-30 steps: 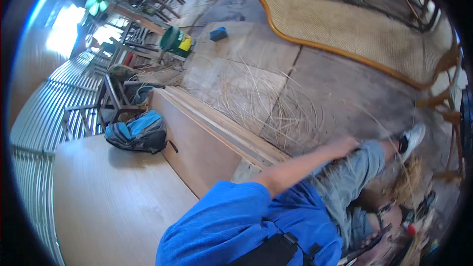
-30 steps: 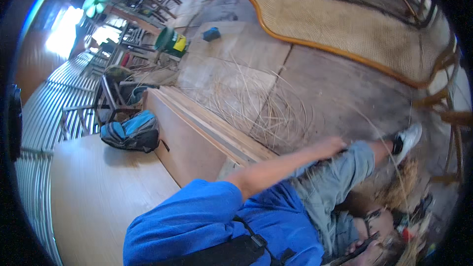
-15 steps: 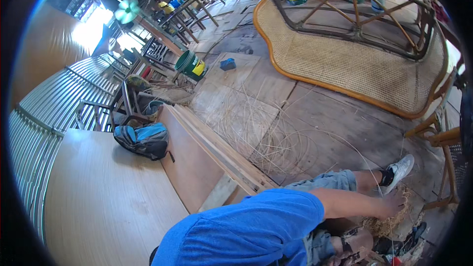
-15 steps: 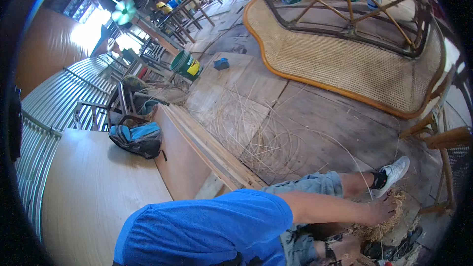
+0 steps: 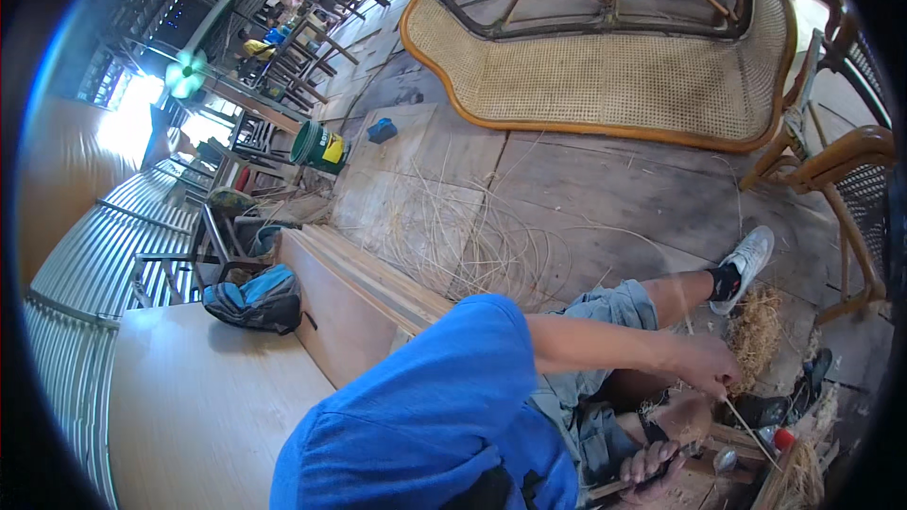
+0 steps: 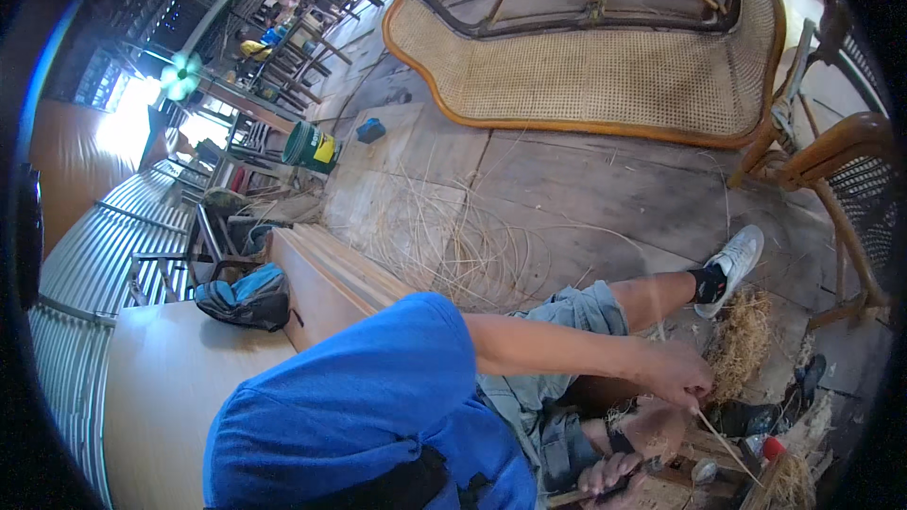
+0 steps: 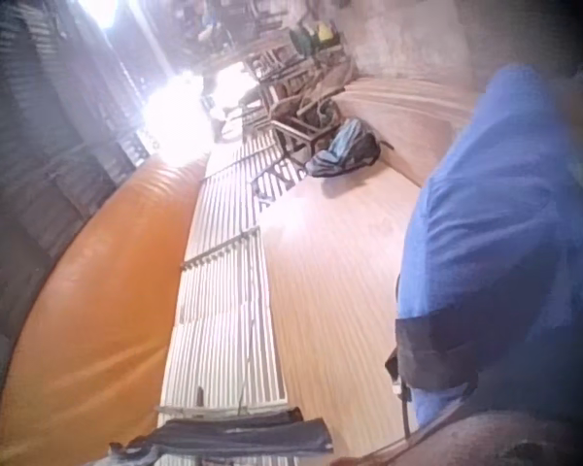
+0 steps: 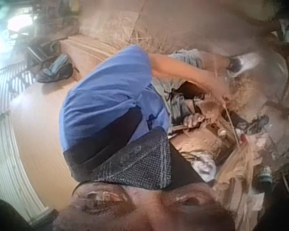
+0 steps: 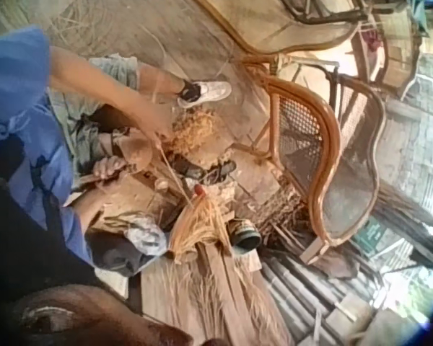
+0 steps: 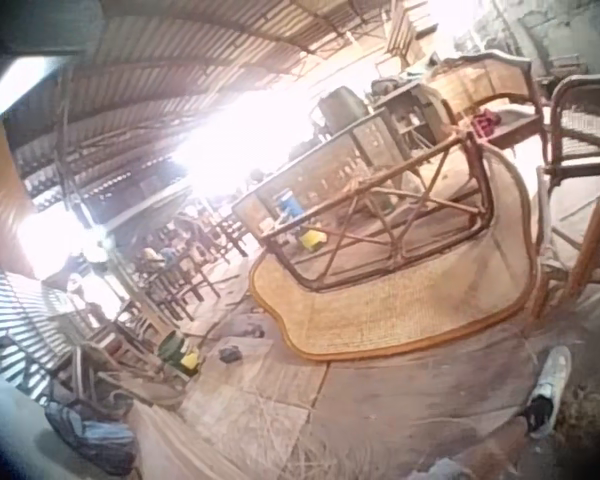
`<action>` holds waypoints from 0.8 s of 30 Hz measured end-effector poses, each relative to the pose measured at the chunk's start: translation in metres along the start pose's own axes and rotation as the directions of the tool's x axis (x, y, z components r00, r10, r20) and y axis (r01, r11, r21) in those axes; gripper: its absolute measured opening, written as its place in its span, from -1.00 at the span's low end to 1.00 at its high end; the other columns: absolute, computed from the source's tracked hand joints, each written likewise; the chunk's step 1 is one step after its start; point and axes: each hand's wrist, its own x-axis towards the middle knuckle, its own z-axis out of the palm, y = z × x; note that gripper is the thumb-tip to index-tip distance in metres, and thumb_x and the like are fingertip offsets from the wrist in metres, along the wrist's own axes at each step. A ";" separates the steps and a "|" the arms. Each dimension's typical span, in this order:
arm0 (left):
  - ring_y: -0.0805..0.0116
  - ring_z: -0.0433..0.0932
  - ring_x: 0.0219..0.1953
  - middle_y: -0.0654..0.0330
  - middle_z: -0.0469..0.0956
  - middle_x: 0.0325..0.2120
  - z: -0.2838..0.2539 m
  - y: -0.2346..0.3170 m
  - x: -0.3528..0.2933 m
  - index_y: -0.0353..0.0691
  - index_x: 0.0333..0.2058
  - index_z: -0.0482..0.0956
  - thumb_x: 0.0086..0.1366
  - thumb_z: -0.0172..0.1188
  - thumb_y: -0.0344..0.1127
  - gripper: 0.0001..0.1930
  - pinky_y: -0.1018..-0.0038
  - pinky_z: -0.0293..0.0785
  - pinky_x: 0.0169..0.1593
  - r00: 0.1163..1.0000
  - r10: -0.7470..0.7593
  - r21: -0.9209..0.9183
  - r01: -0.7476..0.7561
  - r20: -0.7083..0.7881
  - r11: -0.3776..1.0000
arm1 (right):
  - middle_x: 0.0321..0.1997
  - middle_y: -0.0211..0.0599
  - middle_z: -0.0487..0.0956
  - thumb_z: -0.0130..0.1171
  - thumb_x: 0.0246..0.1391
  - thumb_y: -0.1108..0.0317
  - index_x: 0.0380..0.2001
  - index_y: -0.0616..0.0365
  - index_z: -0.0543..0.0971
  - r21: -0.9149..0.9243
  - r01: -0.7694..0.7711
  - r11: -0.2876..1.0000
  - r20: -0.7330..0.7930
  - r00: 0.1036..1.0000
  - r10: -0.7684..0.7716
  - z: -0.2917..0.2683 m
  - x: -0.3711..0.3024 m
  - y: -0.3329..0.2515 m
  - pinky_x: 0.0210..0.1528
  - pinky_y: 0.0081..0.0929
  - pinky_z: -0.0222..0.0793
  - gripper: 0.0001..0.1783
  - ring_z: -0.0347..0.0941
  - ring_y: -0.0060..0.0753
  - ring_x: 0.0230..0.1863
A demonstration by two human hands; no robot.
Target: The recorder uses a small knife to shave and smooth thin strips of wood or bamboo for weaving.
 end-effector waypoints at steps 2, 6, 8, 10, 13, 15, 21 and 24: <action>0.00 0.49 -0.30 0.05 0.50 -0.45 -0.032 0.039 -0.033 -0.17 -0.43 0.51 0.11 0.07 -0.19 -0.81 0.18 0.38 -0.28 0.996 0.069 0.015 -0.069 -0.054 0.998 | -0.55 -0.41 0.32 -0.10 0.17 0.02 -0.09 0.08 0.33 -0.213 0.138 0.967 -0.228 0.956 -0.186 0.009 0.005 0.012 -0.63 -0.53 0.16 -0.60 0.20 -0.49 -0.67; -0.03 0.46 -0.29 0.03 0.51 -0.40 -0.038 0.068 -0.091 -0.22 -0.34 0.49 0.17 0.05 -0.19 -0.78 0.21 0.38 -0.25 0.998 0.056 -0.136 -0.061 -0.039 0.989 | -0.74 -0.61 0.07 -0.02 0.14 0.18 -0.19 0.08 0.41 -0.490 0.250 0.835 -0.382 0.800 -0.463 0.007 0.024 0.023 -0.75 -0.64 -0.02 -0.74 0.02 -0.68 -0.76; -0.03 0.48 -0.26 -0.03 0.52 -0.40 -0.046 0.073 -0.122 -0.21 -0.33 0.54 0.22 -0.02 -0.10 -0.70 0.21 0.38 -0.21 0.995 -0.103 -0.157 0.099 -0.018 0.983 | -0.70 -0.57 0.14 0.01 0.12 0.27 -0.42 0.03 0.35 -0.424 0.369 0.827 -0.320 0.794 -0.518 0.032 0.040 0.026 -0.67 -0.66 0.05 -0.88 0.07 -0.64 -0.72; 0.01 0.49 -0.33 -0.01 0.49 -0.46 -0.064 0.064 -0.157 -0.23 -0.39 0.49 0.22 0.02 -0.12 -0.73 0.24 0.37 -0.28 0.989 -0.145 -0.065 0.146 0.028 0.987 | -0.68 -0.57 0.19 0.02 0.12 0.28 -0.47 0.00 0.34 -0.588 0.400 0.703 -0.475 0.532 -0.701 0.052 0.049 0.022 -0.66 -0.63 0.08 -0.86 0.15 -0.60 -0.70; 0.05 0.50 -0.38 0.01 0.51 -0.45 -0.090 0.049 -0.212 -0.22 -0.32 0.51 0.23 0.05 -0.20 -0.78 0.29 0.40 -0.31 0.973 -0.226 0.104 0.231 -0.054 0.968 | -0.67 -0.51 0.27 0.05 0.10 0.35 -0.42 0.11 0.38 -0.931 0.291 0.219 -0.124 0.310 -0.942 0.066 0.026 -0.029 -0.63 -0.65 0.14 -0.90 0.21 -0.60 -0.68; 0.12 0.51 -0.41 0.02 0.52 -0.45 -0.107 0.045 -0.245 -0.24 -0.29 0.53 0.24 0.04 -0.21 -0.77 0.32 0.41 -0.32 0.904 -0.410 0.043 0.418 -0.122 0.908 | -0.66 -0.49 0.31 0.06 0.08 0.36 -0.42 0.15 0.40 -0.982 0.169 -0.085 0.118 0.194 -0.974 0.063 -0.014 -0.082 -0.65 -0.67 0.12 -0.89 0.22 -0.65 -0.67; 0.12 0.42 -0.47 -0.07 0.42 -0.57 -0.151 -0.028 -0.365 -0.42 -0.48 0.43 0.21 0.00 -0.24 -0.71 0.30 0.30 -0.33 0.792 -0.466 0.250 0.580 -0.394 0.775 | -0.67 -0.47 0.35 0.10 0.04 0.38 -0.53 0.10 0.38 -0.988 0.152 0.009 0.012 0.136 -0.991 0.082 -0.053 -0.138 -0.72 -0.65 0.14 -0.87 0.26 -0.62 -0.71; 0.10 0.41 -0.48 -0.07 0.43 -0.56 -0.172 -0.077 -0.433 -0.40 -0.45 0.43 0.17 -0.02 -0.26 -0.75 0.30 0.31 -0.31 0.708 -0.599 0.337 0.706 -0.375 0.623 | -0.68 -0.45 0.36 0.11 0.02 0.38 -0.54 0.10 0.40 -0.970 0.245 0.009 0.032 0.162 -0.986 0.075 -0.063 -0.151 -0.73 -0.62 0.18 -0.87 0.28 -0.58 -0.71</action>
